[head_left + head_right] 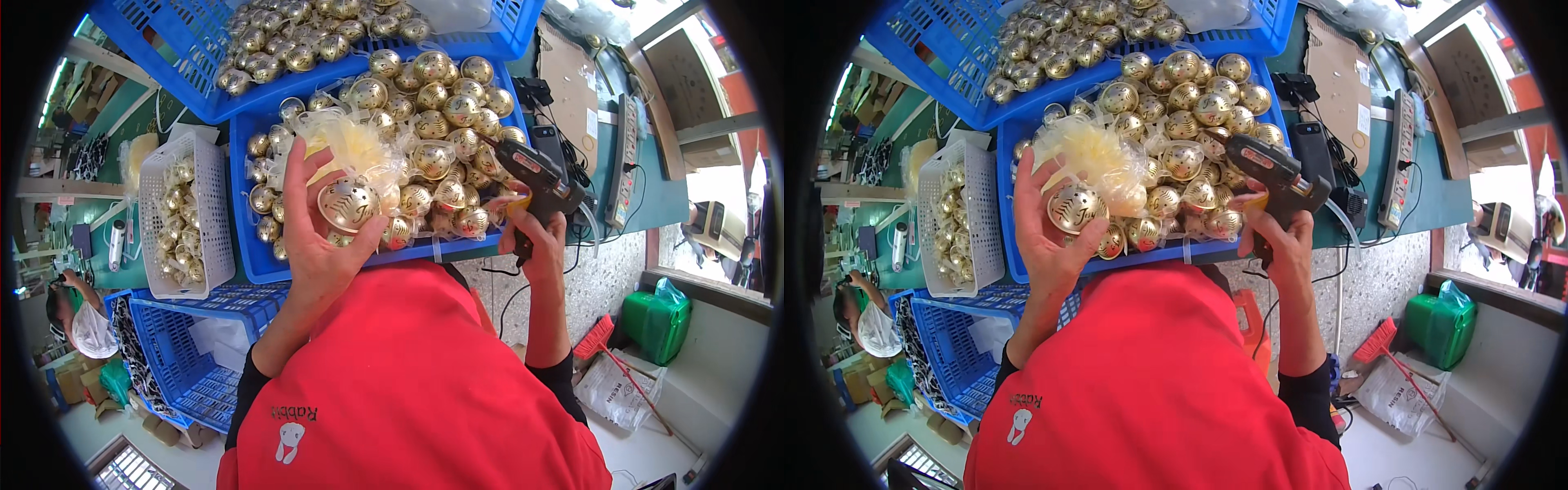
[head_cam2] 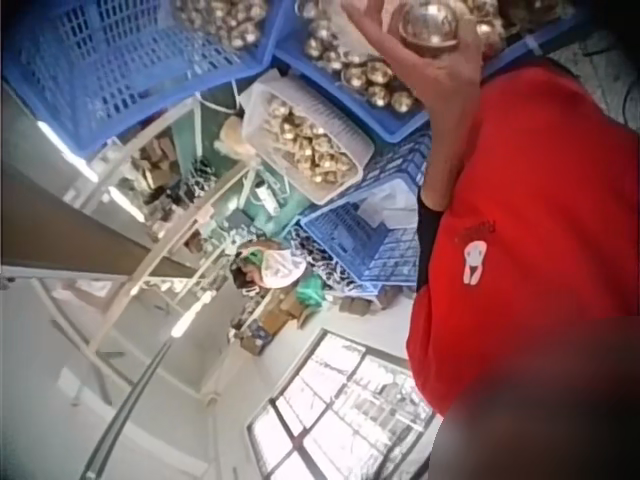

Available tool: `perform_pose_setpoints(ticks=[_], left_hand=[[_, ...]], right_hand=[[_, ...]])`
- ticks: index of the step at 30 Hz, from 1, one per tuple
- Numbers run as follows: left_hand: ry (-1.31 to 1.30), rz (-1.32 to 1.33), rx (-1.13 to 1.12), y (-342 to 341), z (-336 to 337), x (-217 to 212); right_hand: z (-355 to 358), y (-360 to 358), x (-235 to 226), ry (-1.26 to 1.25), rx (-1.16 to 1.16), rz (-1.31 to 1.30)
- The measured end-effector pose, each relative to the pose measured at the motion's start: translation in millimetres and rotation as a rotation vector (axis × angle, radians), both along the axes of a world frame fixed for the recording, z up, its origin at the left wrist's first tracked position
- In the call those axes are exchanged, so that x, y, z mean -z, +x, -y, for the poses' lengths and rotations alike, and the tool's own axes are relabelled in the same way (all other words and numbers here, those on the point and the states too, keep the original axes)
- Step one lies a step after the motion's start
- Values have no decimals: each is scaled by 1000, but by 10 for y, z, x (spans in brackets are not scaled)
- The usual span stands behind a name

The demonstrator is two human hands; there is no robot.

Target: Using a hot glue gun to attach white ruffled plastic decorations to gold spherical Christmas ornaments.

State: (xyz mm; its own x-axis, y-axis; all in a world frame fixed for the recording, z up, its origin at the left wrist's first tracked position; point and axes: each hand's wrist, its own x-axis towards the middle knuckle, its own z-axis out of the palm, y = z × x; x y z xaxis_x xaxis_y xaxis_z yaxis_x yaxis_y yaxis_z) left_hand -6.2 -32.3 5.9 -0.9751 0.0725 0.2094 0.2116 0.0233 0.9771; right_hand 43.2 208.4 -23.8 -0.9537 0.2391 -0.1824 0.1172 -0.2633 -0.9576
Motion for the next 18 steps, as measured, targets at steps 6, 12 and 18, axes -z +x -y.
perform_pose_setpoints(ticks=[6, 12, 18], left_hand=[[83, 239, -5, 59, 206, -118], [132, 225, -108, 125, 468, -34], [238, 366, -193, 211, 733, 85]], right_hand=[[163, -183, 116, -77, -154, 107], [654, -603, -29, 90, -208, -15], [925, -815, 13, 422, -200, -144]])
